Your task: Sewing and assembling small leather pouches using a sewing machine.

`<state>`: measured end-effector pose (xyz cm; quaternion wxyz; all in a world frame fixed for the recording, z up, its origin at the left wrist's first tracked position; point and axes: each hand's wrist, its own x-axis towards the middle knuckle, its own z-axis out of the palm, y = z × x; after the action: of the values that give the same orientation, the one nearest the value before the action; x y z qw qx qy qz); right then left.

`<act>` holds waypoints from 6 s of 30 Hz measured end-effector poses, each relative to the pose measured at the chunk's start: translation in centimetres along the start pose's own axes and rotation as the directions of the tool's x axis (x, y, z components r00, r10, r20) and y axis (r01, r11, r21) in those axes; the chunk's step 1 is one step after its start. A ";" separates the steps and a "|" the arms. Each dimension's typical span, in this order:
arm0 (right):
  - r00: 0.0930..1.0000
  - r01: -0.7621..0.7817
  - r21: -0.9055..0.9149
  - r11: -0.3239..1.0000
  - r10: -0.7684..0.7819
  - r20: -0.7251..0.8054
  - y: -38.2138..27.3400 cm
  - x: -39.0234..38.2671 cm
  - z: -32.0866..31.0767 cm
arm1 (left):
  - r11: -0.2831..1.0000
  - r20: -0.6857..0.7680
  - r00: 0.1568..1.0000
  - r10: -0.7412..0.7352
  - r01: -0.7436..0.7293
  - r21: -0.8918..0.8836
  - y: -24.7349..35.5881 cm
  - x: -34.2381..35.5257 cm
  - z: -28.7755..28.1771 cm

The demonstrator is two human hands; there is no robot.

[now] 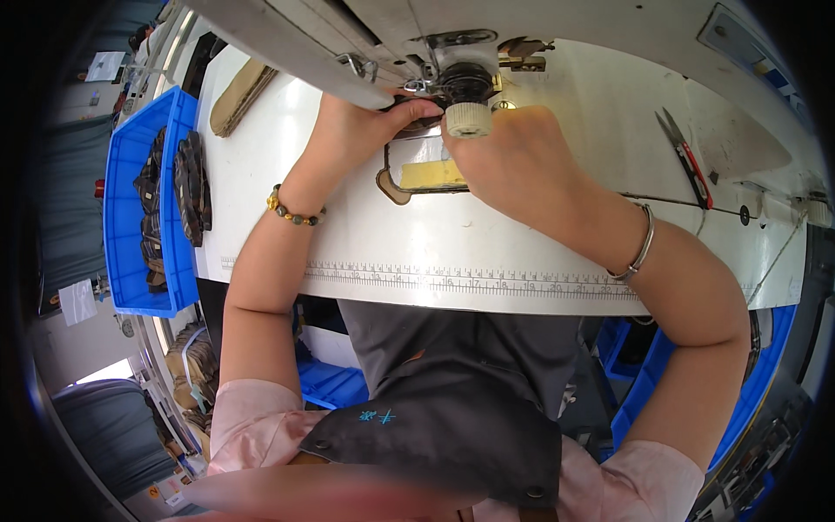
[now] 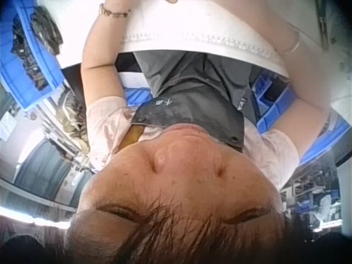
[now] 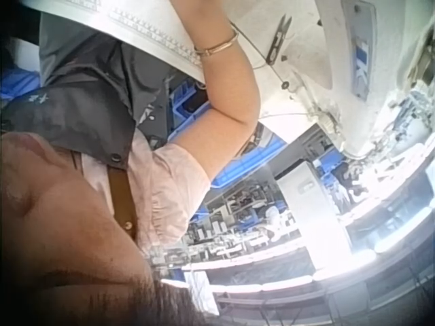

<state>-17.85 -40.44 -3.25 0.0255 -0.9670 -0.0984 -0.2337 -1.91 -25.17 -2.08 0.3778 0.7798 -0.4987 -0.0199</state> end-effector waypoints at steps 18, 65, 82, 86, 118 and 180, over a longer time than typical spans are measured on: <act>0.998 0.042 -0.001 0.999 -0.042 -0.042 0.4 0.1 -0.1 | 0.975 -0.063 0.995 0.074 -0.059 0.216 0.8 -0.1 -0.1; 0.982 0.175 0.077 0.982 -0.169 -0.079 -2.3 -0.6 -1.2 | 0.992 0.024 0.997 -0.072 0.068 0.110 1.7 0.3 -0.9; 0.989 0.147 0.110 0.983 -0.144 -0.030 -2.4 -0.5 -1.1 | 0.866 0.185 0.848 -0.496 0.498 0.041 5.1 2.1 -2.5; 0.979 0.199 0.141 0.970 -0.189 -0.083 -2.5 0.0 -1.1 | 0.907 0.259 0.885 -0.387 0.416 -0.067 1.9 1.9 -2.3; 0.993 0.095 0.277 0.956 -0.110 0.039 -2.4 0.1 -1.9 | 0.942 0.182 0.926 -0.332 0.313 0.124 3.5 1.4 -1.9; 0.996 0.090 0.124 0.988 -0.088 -0.028 -2.3 -0.5 -1.5 | 0.998 0.161 0.985 0.053 -0.046 -0.049 0.4 -1.2 -3.0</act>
<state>-19.37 -38.40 -2.13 0.0764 -0.9555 -0.1556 -0.2388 -1.62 -22.61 -0.09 0.3537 0.7543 -0.5466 -0.0851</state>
